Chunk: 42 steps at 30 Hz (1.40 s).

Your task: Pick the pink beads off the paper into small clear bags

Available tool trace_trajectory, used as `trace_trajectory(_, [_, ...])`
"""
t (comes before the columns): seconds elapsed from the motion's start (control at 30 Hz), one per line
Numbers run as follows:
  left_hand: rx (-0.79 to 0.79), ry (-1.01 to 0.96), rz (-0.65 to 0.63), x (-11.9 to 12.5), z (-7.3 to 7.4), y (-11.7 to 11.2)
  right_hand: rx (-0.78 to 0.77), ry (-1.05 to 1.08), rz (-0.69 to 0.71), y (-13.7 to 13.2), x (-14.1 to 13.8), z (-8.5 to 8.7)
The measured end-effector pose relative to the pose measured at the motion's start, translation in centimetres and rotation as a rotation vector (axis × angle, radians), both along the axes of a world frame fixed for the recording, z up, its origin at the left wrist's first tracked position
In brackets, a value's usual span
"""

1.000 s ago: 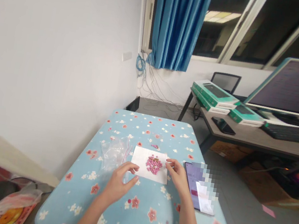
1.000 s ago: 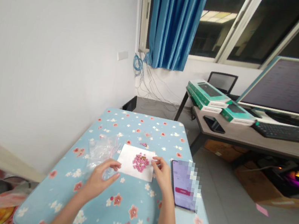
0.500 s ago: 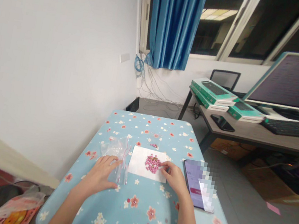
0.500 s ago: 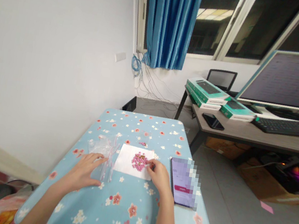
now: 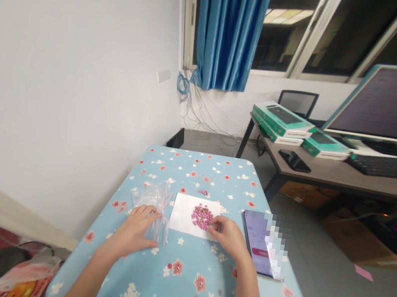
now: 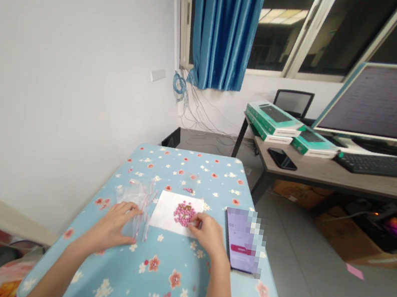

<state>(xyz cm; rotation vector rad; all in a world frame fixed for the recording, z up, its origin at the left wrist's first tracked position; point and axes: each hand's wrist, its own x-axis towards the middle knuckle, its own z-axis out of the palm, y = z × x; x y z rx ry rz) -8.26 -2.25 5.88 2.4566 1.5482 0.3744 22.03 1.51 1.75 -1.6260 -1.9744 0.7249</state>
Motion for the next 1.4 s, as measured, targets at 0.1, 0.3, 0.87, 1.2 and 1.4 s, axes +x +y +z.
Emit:
trace_trajectory(0.1, [0.005,-0.045,-0.013,0.1,0.7,-0.1,0.005,-0.013,0.013,-0.3,-0.4,0.3])
trace_trajectory(0.3, [0.058,-0.15,-0.051,1.7,1.3,0.8,0.02,-0.092,0.005,-0.5,-1.1,0.5])
trace_trajectory(0.87, [0.255,-0.355,0.007,7.7,-4.9,3.2,0.011,-0.096,-0.003,-0.5,-1.4,0.8])
trace_trajectory(1.2, [0.187,-0.364,-0.016,8.0,-5.0,2.5,-0.024,-0.126,-0.01,-0.8,-1.5,1.5])
trace_trajectory(1.4, [0.177,-0.415,-0.028,8.2,-5.1,2.5,-0.013,-0.039,0.001,-0.7,-1.3,1.4])
